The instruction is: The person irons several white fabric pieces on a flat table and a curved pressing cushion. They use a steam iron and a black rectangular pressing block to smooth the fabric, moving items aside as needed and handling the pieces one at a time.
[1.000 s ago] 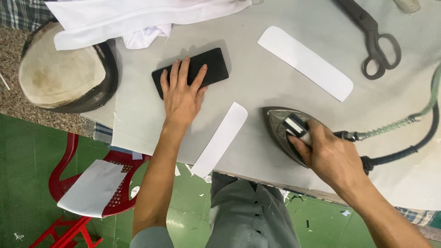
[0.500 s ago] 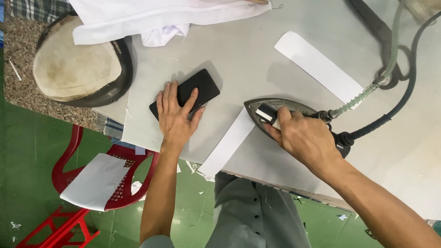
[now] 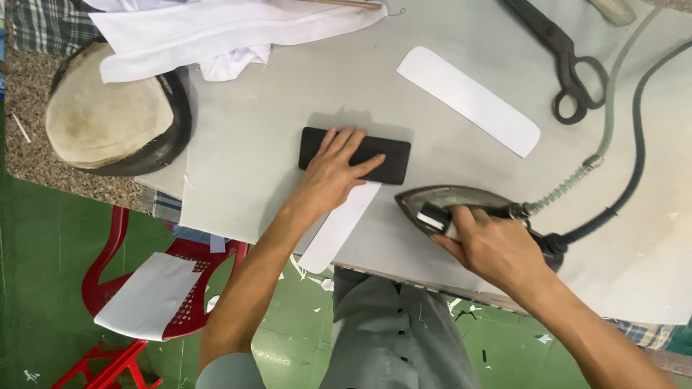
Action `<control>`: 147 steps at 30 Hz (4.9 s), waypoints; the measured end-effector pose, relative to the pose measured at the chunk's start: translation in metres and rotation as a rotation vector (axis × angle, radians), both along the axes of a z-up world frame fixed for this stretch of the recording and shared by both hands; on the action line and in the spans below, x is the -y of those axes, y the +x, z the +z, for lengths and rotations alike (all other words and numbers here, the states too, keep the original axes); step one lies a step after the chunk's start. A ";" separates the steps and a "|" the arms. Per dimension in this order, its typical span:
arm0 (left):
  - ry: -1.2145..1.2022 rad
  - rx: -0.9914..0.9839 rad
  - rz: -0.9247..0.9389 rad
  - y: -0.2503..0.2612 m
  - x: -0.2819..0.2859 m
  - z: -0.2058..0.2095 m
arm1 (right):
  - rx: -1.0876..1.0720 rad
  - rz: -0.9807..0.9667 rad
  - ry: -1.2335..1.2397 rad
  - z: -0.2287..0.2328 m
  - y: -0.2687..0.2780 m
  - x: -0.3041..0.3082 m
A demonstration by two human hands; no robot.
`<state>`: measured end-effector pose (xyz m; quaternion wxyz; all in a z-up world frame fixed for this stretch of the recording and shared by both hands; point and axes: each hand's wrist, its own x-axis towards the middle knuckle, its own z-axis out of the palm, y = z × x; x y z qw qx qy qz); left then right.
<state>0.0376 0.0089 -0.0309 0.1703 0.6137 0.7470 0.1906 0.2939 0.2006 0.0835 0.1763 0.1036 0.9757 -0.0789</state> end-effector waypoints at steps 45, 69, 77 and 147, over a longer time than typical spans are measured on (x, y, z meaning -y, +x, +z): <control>0.316 -0.521 0.038 0.054 0.016 -0.007 | -0.176 -0.078 0.182 -0.017 -0.017 -0.009; 0.314 -0.388 0.064 0.059 0.018 -0.021 | -0.169 0.202 0.372 -0.014 -0.056 -0.004; 0.348 -0.373 0.151 0.068 0.033 -0.036 | -0.256 0.168 0.315 -0.015 -0.049 -0.004; 0.132 -0.374 0.547 0.074 0.078 0.053 | -0.353 -0.697 0.307 -0.010 0.175 -0.029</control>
